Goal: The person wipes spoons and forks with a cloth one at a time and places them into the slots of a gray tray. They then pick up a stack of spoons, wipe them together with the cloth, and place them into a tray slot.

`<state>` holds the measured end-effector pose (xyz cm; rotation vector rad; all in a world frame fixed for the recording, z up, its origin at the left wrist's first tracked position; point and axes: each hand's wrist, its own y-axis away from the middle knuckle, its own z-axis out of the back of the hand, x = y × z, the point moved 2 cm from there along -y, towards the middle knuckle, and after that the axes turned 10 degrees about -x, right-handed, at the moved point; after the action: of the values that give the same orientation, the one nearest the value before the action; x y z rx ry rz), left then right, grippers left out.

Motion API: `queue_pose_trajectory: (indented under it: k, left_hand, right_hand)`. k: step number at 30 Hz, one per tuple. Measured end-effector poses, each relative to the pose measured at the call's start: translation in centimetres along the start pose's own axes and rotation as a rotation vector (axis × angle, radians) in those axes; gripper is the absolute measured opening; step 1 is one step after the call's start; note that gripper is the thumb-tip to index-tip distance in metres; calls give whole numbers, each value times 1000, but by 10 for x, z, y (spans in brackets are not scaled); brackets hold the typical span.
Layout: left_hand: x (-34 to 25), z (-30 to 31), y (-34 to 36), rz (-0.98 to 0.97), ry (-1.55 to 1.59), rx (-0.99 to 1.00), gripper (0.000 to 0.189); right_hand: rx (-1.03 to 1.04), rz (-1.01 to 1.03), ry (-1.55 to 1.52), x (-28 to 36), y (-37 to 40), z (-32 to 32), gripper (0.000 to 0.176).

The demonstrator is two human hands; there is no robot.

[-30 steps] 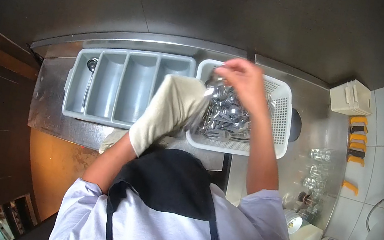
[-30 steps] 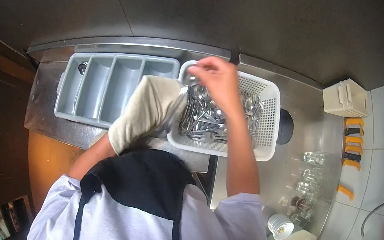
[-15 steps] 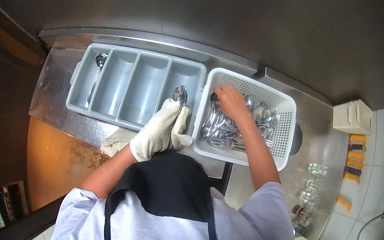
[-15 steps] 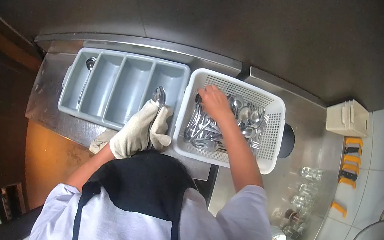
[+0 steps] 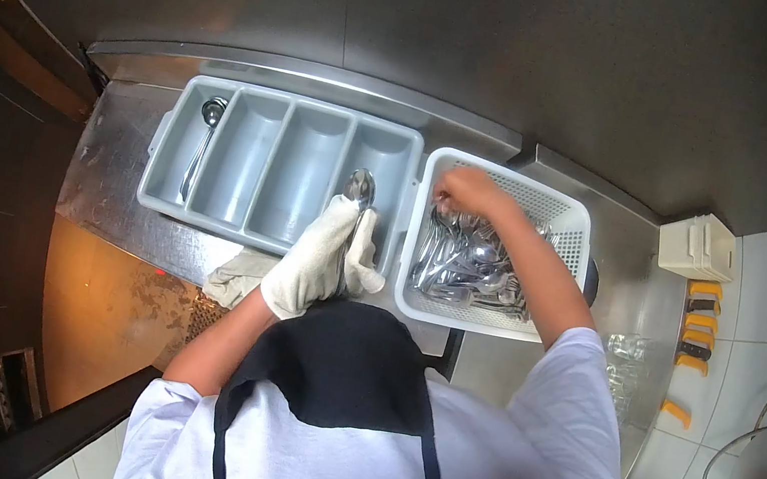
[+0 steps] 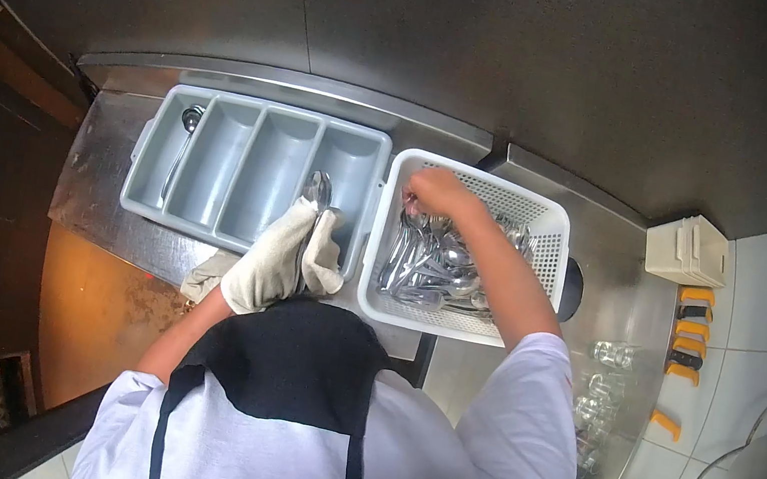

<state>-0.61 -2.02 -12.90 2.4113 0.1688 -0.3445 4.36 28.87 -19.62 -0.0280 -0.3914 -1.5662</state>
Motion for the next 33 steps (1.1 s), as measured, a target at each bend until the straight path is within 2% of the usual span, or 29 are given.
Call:
queue_pose_trajectory:
  k: [1, 3, 7, 10, 13, 17, 19, 23, 26, 30, 33]
  left_hand:
    - [1, -3, 2, -30, -10, -49, 32]
    - [1, -5, 3, -53, -31, -66, 35]
    - [-1, -2, 0, -16, -22, -65, 34]
    - [-1, 5, -8, 23, 17, -2, 27]
    - [0, -3, -2, 2, -60, 6, 23]
    - [6, -8, -7, -14, -67, -63, 20]
    - [10, -9, -11, 19, -13, -73, 20]
    - [15, -15, -10, 3, -107, -40, 19]
    - [21, -11, -19, 9, -108, 1, 19]
    - [27, -14, -20, 106, 69, -83, 25]
    - [28, -13, -21, 229, 295, -72, 28]
  right_hand:
    - [2, -16, -43, 2, 0, 6, 19]
    - [-130, 49, -4, 7, 3, 22, 17]
    - [-419, 113, 17, 44, 37, 79, 16]
    - [-572, 71, 26, 43, 66, 82, 18]
    - [-481, -319, -152, 40, 94, 74, 19]
    - [-768, -454, -531, 21, 126, 32, 21]
    - [-827, -511, -557, 17, 138, 22, 21]
    - [-944, -631, -629, 11, 153, 13, 20]
    - [-1065, -621, -474, 20, 162, 33, 20]
    - [-1247, -571, -477, 7, 175, 44, 20]
    - [-1246, -581, -542, 7, 186, 61, 20]
